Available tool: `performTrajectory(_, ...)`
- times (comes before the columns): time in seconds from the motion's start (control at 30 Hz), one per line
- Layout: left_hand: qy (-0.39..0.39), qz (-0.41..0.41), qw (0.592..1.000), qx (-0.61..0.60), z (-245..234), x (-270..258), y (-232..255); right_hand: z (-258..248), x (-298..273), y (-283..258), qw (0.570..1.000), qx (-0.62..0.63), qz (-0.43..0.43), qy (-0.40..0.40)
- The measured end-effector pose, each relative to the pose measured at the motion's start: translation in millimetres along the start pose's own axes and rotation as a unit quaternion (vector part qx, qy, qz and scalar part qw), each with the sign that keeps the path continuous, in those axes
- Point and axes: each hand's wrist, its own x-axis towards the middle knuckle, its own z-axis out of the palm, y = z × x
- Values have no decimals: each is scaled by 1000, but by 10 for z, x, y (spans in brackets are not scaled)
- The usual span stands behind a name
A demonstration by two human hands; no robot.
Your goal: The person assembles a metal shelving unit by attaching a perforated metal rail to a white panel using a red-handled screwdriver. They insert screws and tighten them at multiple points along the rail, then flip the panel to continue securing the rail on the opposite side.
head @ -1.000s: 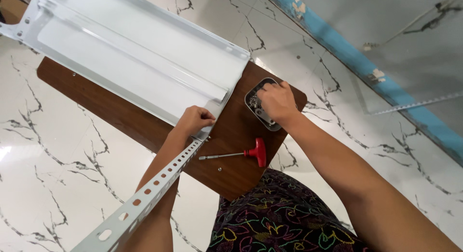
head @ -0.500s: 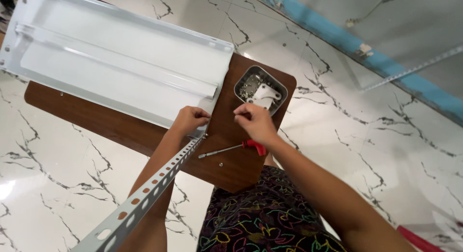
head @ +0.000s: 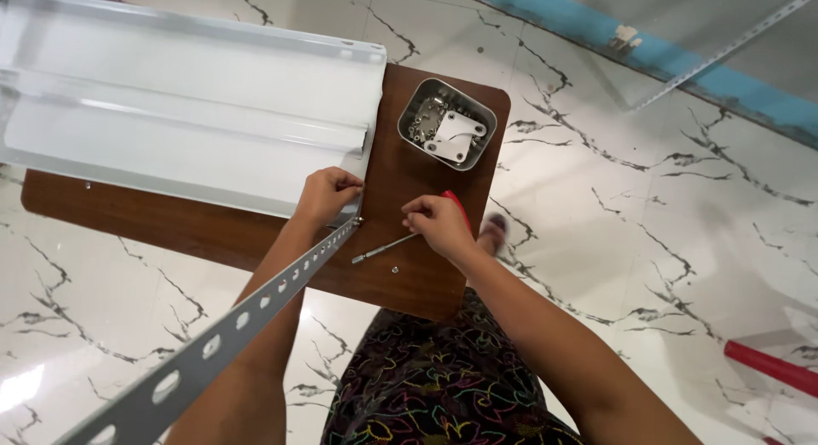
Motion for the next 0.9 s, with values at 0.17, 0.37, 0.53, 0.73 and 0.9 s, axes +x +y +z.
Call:
performTrajectory(0.17, 12, -47, 998, -27, 44, -25, 17, 247, 395, 99, 995, 75, 52, -33)
performTrajectory(0.37, 1, -63, 998, -11, -16, -46, 60, 597, 451, 169, 994, 48, 80, -62)
performTrajectory(0.53, -13, -35, 999, 23, -62, 31, 75, 795, 264, 337, 988, 85, 17, -125)
performTrajectory(0.73, -26, -51, 998, -13, -80, 69, 60, 860, 122, 350, 985, 104, 47, -129)
performTrajectory(0.9, 16, -70, 993, -97, 1, -40, 15, 978, 52, 266, 982, 126, 33, -134)
